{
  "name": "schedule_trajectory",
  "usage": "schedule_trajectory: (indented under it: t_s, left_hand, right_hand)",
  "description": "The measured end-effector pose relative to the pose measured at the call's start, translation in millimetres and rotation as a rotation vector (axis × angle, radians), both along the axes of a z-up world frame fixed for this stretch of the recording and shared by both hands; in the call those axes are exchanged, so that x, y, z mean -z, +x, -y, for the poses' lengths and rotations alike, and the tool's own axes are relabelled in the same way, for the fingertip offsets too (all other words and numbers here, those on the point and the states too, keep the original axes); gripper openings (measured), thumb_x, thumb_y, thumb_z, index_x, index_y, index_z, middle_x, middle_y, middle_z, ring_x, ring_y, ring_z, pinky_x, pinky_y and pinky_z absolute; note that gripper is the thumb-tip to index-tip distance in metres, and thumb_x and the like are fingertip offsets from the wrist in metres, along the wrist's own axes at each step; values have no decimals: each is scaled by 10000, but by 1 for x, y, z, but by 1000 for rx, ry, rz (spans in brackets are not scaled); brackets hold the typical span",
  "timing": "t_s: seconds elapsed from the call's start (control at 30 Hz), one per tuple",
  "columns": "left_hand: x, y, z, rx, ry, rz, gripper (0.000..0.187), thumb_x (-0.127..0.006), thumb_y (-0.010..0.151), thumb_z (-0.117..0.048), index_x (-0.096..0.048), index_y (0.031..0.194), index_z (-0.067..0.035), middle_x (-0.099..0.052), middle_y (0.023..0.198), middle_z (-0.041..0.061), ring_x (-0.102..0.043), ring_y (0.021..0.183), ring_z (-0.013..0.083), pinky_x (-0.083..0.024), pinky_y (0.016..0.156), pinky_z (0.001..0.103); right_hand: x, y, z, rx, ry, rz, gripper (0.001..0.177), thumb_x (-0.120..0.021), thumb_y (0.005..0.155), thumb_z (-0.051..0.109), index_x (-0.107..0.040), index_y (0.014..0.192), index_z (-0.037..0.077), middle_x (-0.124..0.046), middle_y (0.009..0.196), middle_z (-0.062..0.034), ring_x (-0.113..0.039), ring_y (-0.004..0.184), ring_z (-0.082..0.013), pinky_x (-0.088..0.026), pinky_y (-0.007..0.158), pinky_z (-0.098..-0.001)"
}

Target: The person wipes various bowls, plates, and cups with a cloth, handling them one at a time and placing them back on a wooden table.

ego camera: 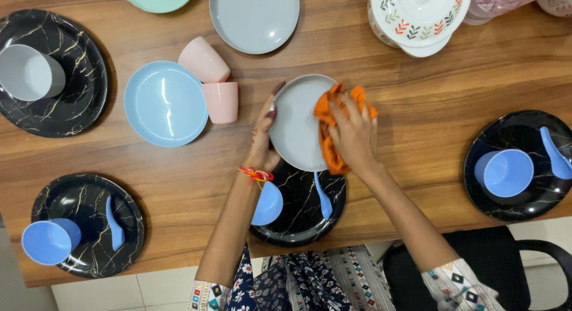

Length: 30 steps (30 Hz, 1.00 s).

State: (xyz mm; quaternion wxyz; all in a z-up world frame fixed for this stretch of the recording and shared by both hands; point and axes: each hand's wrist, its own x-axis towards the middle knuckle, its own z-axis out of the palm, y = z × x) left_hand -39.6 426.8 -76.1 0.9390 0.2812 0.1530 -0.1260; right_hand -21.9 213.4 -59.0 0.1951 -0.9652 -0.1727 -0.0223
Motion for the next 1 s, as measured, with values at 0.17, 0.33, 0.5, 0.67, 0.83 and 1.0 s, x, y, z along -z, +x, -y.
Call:
schedule_trajectory:
  t_s: [0.17,0.33,0.5,0.67,0.83,1.0]
  left_hand:
    - [24,3,29,78,126,86,667,-510,961,-175,-361,1602,-70,-409,1630,63,-390,1510,210,-345,1247,365]
    - [35,20,4,-55,232,-2,633,-491,976,-139,-404,1597,-50,-512,1532,119,-496,1396,242,-403,1195,387]
    - [30,31,-21,-159,249,-63,505,-452,1039,-182,-435,1532,-71,-553,1465,109,-547,1328,243,-482,1112,395]
    - [76,43,-24,-249,333,-61,445,-447,1056,-141,-475,1490,-43,-564,1440,111,-557,1303,241,-493,1097,392]
    - [110,59,-6,-240,820,145,403,-487,1073,-106,-548,1465,-33,-598,1459,134,-554,1355,264,-430,1162,359]
    - [72,73,2,150,1553,-42,519,-574,951,-83,-498,1464,-70,-585,1377,187,-546,1268,377,-440,1072,436]
  right_hand:
    - [5,8,-37,-8,193,-60,398,-770,846,111,-703,1235,59,-598,1368,-112,-616,1183,-359,-524,955,-482]
    - [-10,-19,-38,-288,320,-139,368,-777,731,121,-736,1091,59,-623,1350,-84,-635,1128,-352,-542,919,-462]
    - [-5,-3,6,-412,-145,-262,544,-778,709,79,-678,1244,79,-593,1423,-65,-626,1069,-370,-555,695,-431]
    - [-10,15,40,-193,-252,-189,609,-792,726,109,-644,1313,178,-608,1325,-98,-631,1082,-359,-563,791,-473]
    - [-9,11,35,-163,-68,-366,812,-796,724,88,-586,1500,207,-636,1163,-134,-628,1046,-386,-554,767,-480]
    - [14,16,34,44,72,-336,392,-802,764,97,-777,1145,185,-706,1097,-65,-681,1001,-312,-567,800,-441]
